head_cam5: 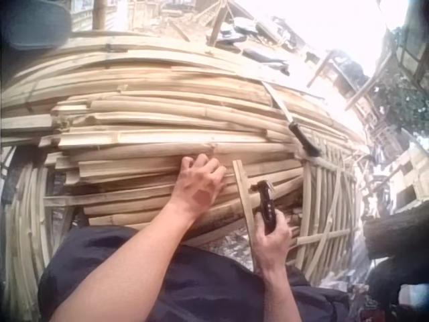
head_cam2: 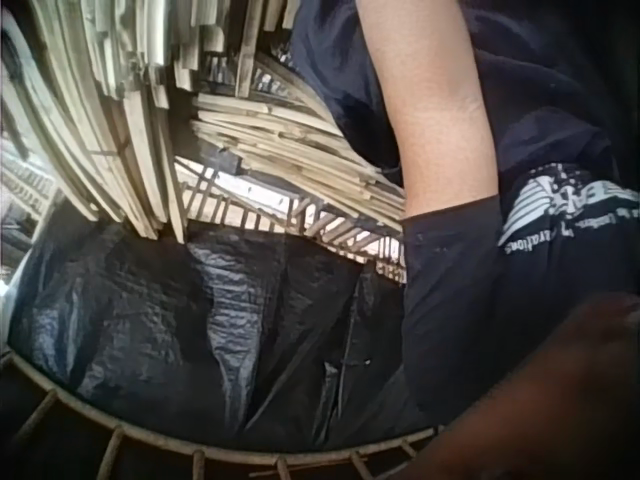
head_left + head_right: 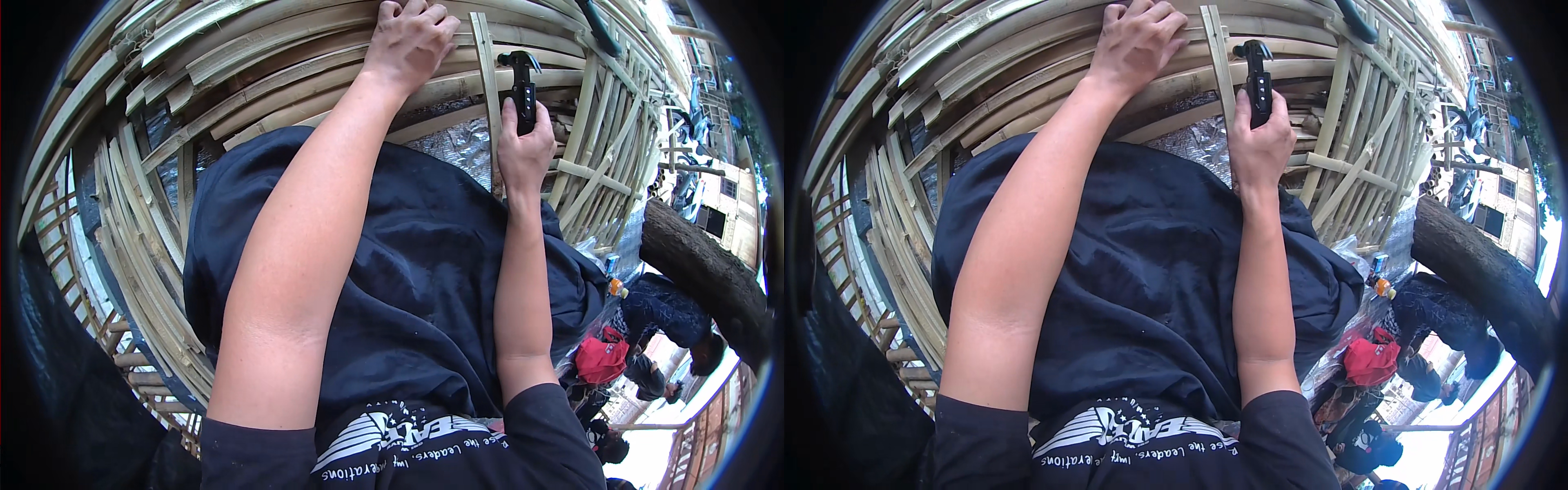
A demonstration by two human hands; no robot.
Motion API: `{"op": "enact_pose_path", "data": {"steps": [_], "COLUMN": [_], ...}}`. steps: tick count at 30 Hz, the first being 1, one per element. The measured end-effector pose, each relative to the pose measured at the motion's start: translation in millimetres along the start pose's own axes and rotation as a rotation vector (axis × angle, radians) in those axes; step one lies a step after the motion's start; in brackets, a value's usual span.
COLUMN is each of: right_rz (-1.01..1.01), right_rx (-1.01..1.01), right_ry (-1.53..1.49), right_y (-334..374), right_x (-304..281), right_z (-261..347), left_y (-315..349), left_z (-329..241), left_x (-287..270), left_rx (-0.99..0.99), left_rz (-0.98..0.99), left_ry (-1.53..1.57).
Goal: The person attaches bamboo strips together to build a structure by hand, using a small black staple gun to secure the overlapping pieces.
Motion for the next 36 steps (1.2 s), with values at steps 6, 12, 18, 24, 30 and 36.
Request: {"op": "enact_pose_path", "data": {"steps": [6, 12, 18, 24, 30, 36], "right_rz": [-0.009, -0.034, 0.122, -0.071, -0.101, -0.022], "right_rx": [0.018, -0.249, -0.344, -0.368, -0.364, -0.277], "right_ry": [-0.024, 0.013, 0.362, 0.05, 0.003, 0.048], "right_y": [4.3, -25.6, -41.8, -31.9, -36.0, -32.6], "right_x": [-4.3, -23.4, 5.0, -3.8, -6.9, 3.6], "right_z": [-7.6, 41.5, 53.4, 54.0, 53.9, 47.6], "left_y": [0.3, 2.5, 1.8, 0.9, 1.1, 3.4], "left_z": [2.8, 6.2, 6.3, 2.8, -2.5, -3.6], "left_x": [2.3, 1.2, 4.0, 8.5, 14.9, 12.1], "left_rx": [0.02, 0.03, 0.031, 0.069, 0.097, 0.105], "left_rz": [-0.03, -0.016, -0.02, 0.027, 0.061, -0.018], "left_ry": [0.032, 0.05, 0.09, 0.003, -0.06, -0.066]}}
Point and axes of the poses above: each hand's wrist, its own y-axis away from the middle knuckle, its own x-axis out of the palm, z = x × y, the point moved 8 cm from there along -y, towards the middle knuckle, and after that the axes turned 11 degrees about z, right-handed, at the moved point
